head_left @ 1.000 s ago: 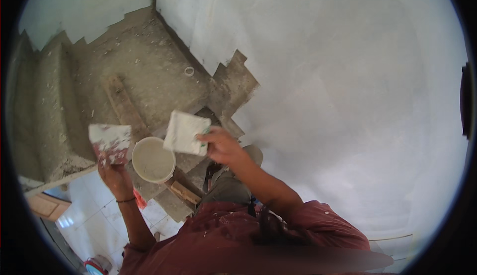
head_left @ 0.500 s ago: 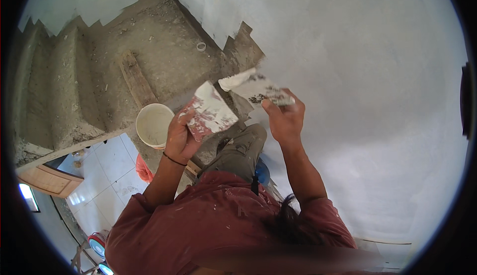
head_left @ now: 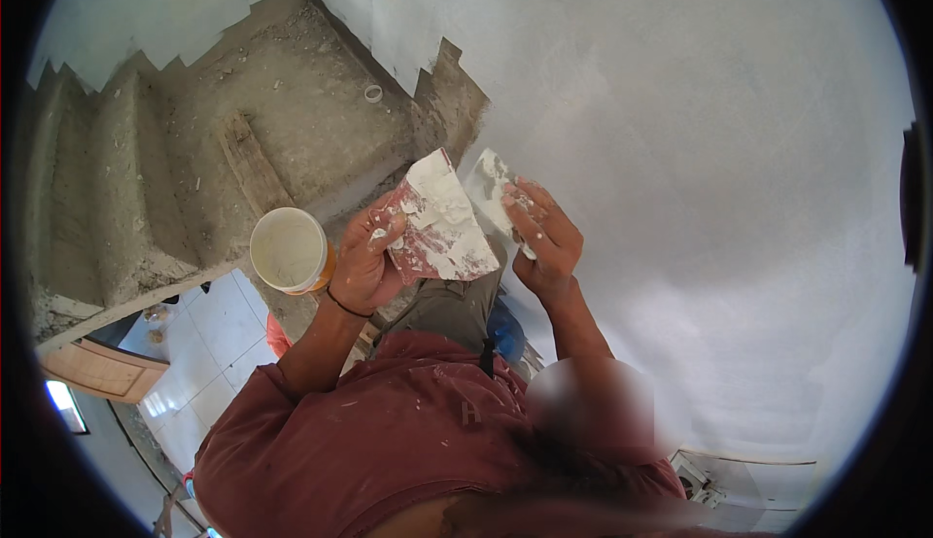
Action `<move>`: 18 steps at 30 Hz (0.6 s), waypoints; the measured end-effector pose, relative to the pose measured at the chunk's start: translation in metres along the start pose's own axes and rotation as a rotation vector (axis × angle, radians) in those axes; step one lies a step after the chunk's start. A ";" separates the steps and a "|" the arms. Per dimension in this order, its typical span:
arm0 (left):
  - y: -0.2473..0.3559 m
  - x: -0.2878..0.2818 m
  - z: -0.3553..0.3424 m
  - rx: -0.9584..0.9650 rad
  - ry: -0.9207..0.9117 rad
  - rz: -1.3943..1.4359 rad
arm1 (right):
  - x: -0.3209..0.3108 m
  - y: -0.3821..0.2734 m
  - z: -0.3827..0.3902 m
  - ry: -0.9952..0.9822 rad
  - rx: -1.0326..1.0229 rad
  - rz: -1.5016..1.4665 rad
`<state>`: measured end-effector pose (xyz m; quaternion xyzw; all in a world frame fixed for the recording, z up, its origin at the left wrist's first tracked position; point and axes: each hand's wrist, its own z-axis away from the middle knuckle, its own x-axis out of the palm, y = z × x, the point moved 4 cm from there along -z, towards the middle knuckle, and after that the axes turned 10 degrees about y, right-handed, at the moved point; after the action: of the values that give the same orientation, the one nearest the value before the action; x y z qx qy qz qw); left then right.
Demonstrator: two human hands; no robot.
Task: Applying putty or plaster to a wall using putty knives in a stairwell.
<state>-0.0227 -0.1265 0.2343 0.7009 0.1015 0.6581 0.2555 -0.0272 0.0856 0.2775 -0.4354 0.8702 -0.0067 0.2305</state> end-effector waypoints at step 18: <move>-0.020 0.002 -0.025 0.836 -0.312 -1.228 | 0.008 0.040 0.064 0.287 1.841 -1.251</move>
<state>-0.0432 -0.1026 0.2259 0.6421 0.6770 0.1975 0.3006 -0.0357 0.1165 0.2089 -0.4548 0.1804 -0.8121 0.3181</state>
